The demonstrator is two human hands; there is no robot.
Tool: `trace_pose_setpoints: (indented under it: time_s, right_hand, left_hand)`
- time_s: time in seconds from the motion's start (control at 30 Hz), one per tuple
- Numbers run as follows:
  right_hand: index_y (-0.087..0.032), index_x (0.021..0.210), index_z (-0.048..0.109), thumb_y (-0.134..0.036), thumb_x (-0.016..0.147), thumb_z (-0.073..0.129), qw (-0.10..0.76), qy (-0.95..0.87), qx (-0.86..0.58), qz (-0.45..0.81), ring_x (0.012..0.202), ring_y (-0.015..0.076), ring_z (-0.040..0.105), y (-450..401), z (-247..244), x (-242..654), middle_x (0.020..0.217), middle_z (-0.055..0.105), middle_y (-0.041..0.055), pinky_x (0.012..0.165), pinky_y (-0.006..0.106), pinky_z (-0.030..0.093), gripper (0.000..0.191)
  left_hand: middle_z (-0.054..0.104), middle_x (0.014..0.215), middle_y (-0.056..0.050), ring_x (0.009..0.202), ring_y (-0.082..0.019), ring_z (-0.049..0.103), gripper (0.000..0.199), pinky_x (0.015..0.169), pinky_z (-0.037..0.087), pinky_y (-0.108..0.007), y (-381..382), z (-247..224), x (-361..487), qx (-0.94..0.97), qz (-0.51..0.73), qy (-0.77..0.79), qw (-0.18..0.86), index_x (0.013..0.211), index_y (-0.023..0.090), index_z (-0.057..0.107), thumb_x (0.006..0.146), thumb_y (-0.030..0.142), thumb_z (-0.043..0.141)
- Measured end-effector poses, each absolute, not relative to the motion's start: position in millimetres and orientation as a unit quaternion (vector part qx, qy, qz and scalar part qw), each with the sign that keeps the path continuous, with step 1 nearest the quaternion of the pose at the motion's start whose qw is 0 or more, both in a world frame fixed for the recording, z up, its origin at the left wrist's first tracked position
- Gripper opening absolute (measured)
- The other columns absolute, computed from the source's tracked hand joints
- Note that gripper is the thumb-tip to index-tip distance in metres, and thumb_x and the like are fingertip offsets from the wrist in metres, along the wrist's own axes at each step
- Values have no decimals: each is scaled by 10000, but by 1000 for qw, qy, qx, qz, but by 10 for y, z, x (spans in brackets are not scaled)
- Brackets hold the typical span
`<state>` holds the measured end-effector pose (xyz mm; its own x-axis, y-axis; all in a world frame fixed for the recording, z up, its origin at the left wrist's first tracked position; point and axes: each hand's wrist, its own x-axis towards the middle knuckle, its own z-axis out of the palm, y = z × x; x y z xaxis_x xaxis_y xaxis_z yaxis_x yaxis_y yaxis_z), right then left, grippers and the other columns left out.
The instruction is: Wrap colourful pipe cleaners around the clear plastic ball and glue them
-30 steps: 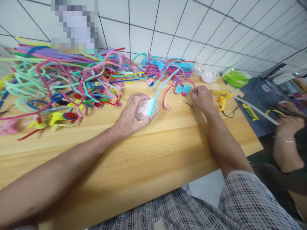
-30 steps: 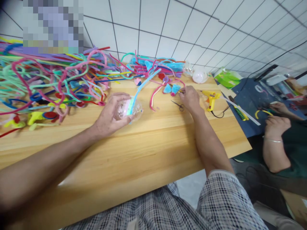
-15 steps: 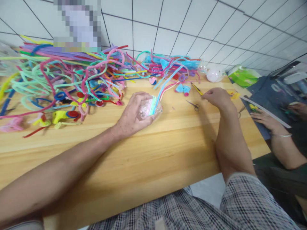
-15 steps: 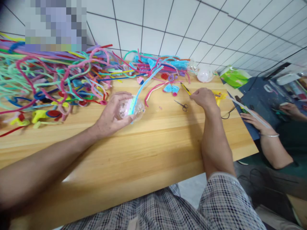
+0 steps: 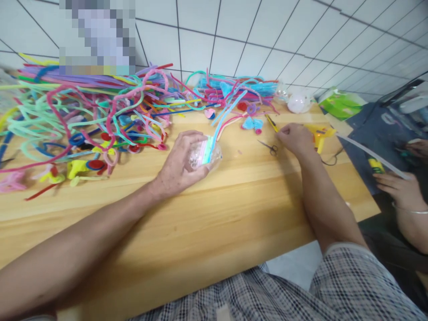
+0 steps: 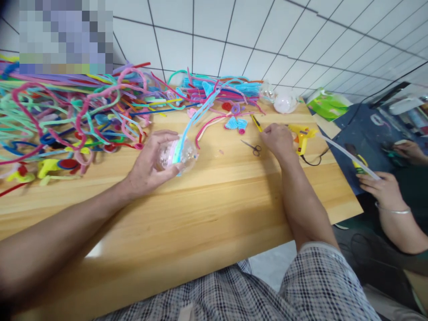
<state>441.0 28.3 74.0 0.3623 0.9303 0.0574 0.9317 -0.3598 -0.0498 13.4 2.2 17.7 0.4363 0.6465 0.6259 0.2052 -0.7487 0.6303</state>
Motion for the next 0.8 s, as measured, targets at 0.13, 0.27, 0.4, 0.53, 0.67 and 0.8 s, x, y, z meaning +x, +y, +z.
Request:
trace_pose_setpoints:
  time_s: [0.13,0.27,0.4,0.53,0.67,0.8]
  right_hand:
    - [-201,1112,865,-277,960,782,45,-549,-835,-7,1290,447,801,261,833,4242,1297,873,229,1099,572,620,189]
    - [-253,1119,843,-362,992,782,218,-684,-683,137,1040,321,822,44,948,3706,1158,878,117,986,497,657,178]
    - [-283,1136,823,-486,948,878,331,-757,-502,257,1132,293,776,-152,906,3006,1229,858,70,999,472,648,281]
    - [-290,1149,789,-634,974,873,401,-713,-447,362,1281,291,737,-191,790,2557,1299,825,65,1207,503,572,395]
    - [-307,1043,796,-727,899,932,457,-642,-440,430,1316,286,717,-198,730,2416,1303,798,46,1259,498,544,465]
    - [-291,897,774,-733,897,937,481,-588,-421,495,1281,276,729,-225,708,2383,1238,798,36,1242,489,568,472]
  left_hand:
    - [657,1514,-110,1457,-334,658,601,1266,590,-555,6,181,130,811,464,261,242,1586,332,536,1044,393,789]
    - [651,1529,-113,1477,-339,649,621,1275,588,-576,-11,198,117,815,455,262,245,1601,336,523,1041,391,787]
    - [654,1531,-122,1482,-346,655,616,1268,599,-596,-26,205,119,812,459,264,246,1605,338,534,1052,412,797]
    - [669,1504,-129,1457,-355,674,604,1241,618,-603,-17,188,147,803,477,259,248,1593,343,559,1067,497,813]
    - [688,1482,-127,1436,-351,684,604,1228,625,-598,10,159,177,802,490,250,235,1598,353,561,1079,549,800]
    - [689,1490,-136,1438,-353,687,615,1225,626,-595,29,138,183,813,489,241,205,1611,330,551,1084,555,774]
